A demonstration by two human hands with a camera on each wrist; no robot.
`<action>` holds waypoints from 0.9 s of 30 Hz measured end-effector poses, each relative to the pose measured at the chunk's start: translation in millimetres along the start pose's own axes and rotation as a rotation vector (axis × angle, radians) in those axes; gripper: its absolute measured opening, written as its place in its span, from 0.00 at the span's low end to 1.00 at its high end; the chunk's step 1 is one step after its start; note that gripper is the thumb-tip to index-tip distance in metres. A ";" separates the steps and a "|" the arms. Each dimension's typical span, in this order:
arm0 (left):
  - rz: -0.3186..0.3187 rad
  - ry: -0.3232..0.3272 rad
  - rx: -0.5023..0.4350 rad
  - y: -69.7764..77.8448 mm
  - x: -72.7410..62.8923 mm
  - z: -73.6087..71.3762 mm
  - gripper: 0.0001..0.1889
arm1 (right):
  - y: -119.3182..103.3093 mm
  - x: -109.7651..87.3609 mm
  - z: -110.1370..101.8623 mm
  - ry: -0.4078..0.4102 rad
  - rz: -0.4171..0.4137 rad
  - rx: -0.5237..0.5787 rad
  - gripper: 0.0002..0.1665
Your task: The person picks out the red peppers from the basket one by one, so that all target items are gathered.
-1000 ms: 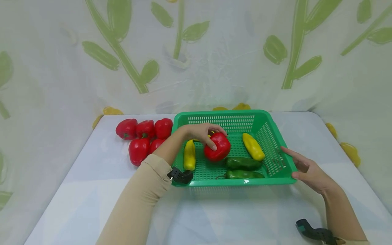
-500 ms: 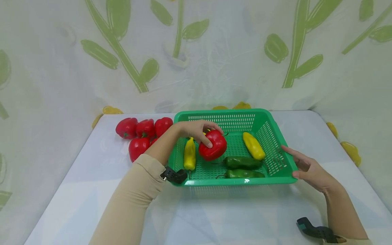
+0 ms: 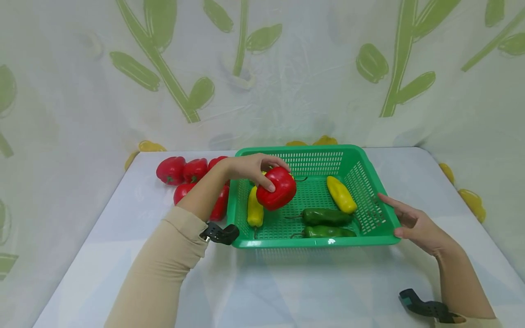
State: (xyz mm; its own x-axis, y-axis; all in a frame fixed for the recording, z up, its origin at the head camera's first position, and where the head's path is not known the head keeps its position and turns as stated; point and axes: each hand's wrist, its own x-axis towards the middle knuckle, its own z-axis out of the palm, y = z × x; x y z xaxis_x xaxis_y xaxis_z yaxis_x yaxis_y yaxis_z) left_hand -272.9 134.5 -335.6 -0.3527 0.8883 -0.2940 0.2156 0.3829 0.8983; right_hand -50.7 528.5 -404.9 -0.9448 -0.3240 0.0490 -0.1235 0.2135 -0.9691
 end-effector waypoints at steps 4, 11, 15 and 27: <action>0.000 0.045 0.031 0.6 -10.7 -4.8 0.33 | -0.7 1.7 -2.6 -0.019 -0.004 0.009 0.38; -0.011 0.087 -0.024 -5.9 -30.1 -14.5 0.33 | -2.3 5.3 -5.0 -0.031 0.015 0.007 0.38; -0.020 0.107 -0.043 -11.1 -38.9 -18.7 0.34 | -0.7 4.9 -6.0 -0.043 0.018 0.029 0.38; -0.054 0.197 -0.091 -25.5 -72.1 -30.2 0.35 | 1.3 3.8 -5.1 -0.023 0.030 0.025 0.38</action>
State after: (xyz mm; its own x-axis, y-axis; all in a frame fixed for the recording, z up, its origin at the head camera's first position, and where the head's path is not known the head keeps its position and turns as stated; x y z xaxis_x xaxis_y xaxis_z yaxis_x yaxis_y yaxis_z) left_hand -280.4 53.0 -327.4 -0.5348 0.7970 -0.2806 0.1122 0.3961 0.9113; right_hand -56.0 532.2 -404.7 -0.9408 -0.3386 0.0148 -0.0875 0.2006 -0.9757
